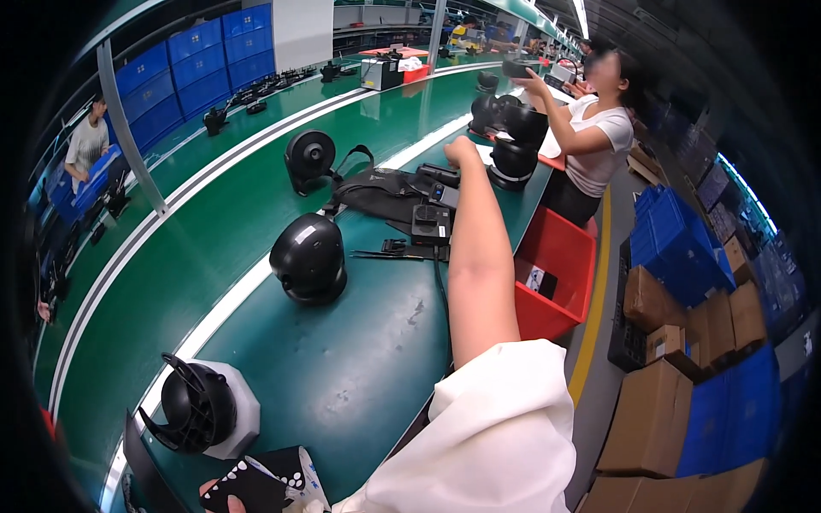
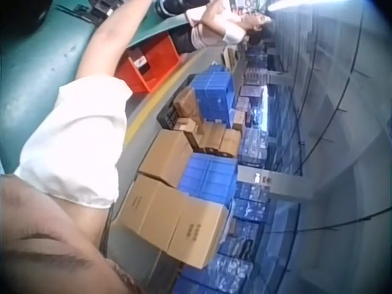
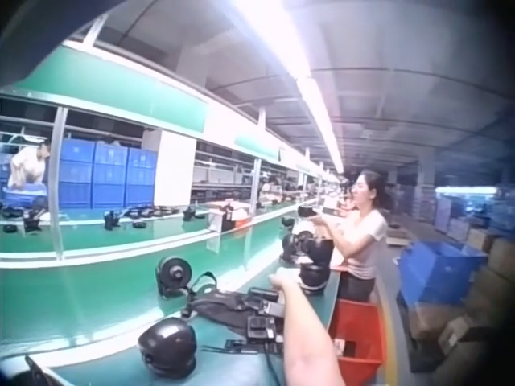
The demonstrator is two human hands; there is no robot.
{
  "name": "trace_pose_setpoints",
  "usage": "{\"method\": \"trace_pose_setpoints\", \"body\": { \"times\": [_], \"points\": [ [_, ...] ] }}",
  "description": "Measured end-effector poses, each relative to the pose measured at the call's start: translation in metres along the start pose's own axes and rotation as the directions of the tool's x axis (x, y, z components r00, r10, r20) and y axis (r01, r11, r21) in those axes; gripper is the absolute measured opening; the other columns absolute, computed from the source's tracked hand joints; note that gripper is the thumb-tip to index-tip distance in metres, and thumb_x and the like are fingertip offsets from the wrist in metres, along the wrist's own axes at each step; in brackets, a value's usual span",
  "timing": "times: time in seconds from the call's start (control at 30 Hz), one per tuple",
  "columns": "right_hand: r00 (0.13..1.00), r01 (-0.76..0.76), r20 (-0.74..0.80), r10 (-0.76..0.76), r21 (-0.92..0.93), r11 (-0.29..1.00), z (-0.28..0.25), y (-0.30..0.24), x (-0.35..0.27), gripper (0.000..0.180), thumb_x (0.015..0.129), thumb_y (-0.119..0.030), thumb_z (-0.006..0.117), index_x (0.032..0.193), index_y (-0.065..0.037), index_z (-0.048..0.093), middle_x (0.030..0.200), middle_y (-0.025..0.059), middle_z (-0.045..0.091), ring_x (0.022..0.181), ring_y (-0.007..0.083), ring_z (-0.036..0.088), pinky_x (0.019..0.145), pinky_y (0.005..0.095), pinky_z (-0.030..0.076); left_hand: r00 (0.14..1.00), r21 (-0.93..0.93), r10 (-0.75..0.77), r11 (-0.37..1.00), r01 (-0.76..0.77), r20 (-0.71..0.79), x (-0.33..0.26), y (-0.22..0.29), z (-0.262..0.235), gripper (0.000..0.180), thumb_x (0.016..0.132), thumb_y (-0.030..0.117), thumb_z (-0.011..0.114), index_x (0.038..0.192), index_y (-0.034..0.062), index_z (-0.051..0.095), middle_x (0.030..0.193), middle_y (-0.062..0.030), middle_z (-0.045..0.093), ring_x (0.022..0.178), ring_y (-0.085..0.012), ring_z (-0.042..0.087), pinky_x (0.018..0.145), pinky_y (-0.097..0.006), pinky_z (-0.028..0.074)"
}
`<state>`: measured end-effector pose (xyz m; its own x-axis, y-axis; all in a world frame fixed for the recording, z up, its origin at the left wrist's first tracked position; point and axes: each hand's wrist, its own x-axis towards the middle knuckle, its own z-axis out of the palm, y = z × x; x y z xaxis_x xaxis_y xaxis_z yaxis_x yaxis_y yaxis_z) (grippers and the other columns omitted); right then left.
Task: Assembling components of a light fixture on a production line, including applying mesh padding and housing parts.
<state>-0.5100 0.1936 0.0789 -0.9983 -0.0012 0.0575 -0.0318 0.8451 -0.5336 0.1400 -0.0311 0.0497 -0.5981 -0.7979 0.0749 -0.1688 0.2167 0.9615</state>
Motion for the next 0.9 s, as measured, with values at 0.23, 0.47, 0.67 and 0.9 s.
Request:
{"method": "trace_pose_setpoints", "body": {
  "times": [0.23, 0.47, 0.67, 0.9],
  "points": [
    [0.987, 0.068, -0.147, -0.059, 0.056, 0.996, 0.001, 0.008, 0.013, 0.03, 0.078, -0.026, 0.054, 0.078, 0.004, 0.059, 0.059, 0.0108, 0.06, 0.045, 0.0176, 0.055, 0.042, 0.0297, 0.044, 0.979, 0.242, 0.094, 0.961, -0.137, 0.183, 0.008, 0.007, -0.006, 0.026, 0.082, 0.018, 0.046, 0.098, -0.0014, 0.053, 0.098, -0.0186, 0.054, 0.088, -0.0313, 0.053, 0.079, -0.037, 0.041],
    [0.981, 0.132, -0.159, -0.113, 0.116, 0.984, 0.007, -0.004, 0.016, 0.029, 0.077, -0.024, 0.054, 0.09, 0.001, 0.062, 0.058, 0.0103, 0.06, 0.044, 0.0164, 0.055, 0.045, 0.0289, 0.045, 0.984, 0.247, 0.068, 0.963, -0.107, 0.163, 0.005, 0.011, -0.007, 0.028, 0.08, 0.02, 0.047, 0.097, -0.0008, 0.054, 0.098, -0.0184, 0.055, 0.088, -0.0313, 0.053, 0.08, -0.036, 0.041],
    [0.951, 0.183, -0.264, -0.16, 0.065, 0.981, 0.01, 0.01, 0.025, 0.028, 0.077, -0.023, 0.055, 0.088, 0.001, 0.063, 0.06, 0.0108, 0.061, 0.048, 0.0168, 0.058, 0.05, 0.0283, 0.047, 0.982, 0.16, 0.114, 0.977, -0.138, 0.152, 0.014, -0.005, -0.002, 0.029, 0.08, 0.021, 0.047, 0.096, -0.0011, 0.055, 0.095, -0.018, 0.056, 0.086, -0.0307, 0.054, 0.078, -0.036, 0.042],
    [0.825, 0.504, -0.366, -0.432, 0.13, 0.854, -0.01, -0.019, -0.023, 0.027, 0.078, -0.027, 0.053, 0.086, -0.003, 0.064, 0.082, 0.0157, 0.062, 0.079, 0.0291, 0.06, 0.071, 0.0366, 0.046, 0.978, 0.056, 0.174, 0.982, -0.181, 0.113, 0.012, -0.026, -0.004, 0.029, 0.08, 0.022, 0.047, 0.094, -0.0017, 0.056, 0.092, -0.0174, 0.057, 0.083, -0.0299, 0.055, 0.075, -0.035, 0.043]
  ]
}}
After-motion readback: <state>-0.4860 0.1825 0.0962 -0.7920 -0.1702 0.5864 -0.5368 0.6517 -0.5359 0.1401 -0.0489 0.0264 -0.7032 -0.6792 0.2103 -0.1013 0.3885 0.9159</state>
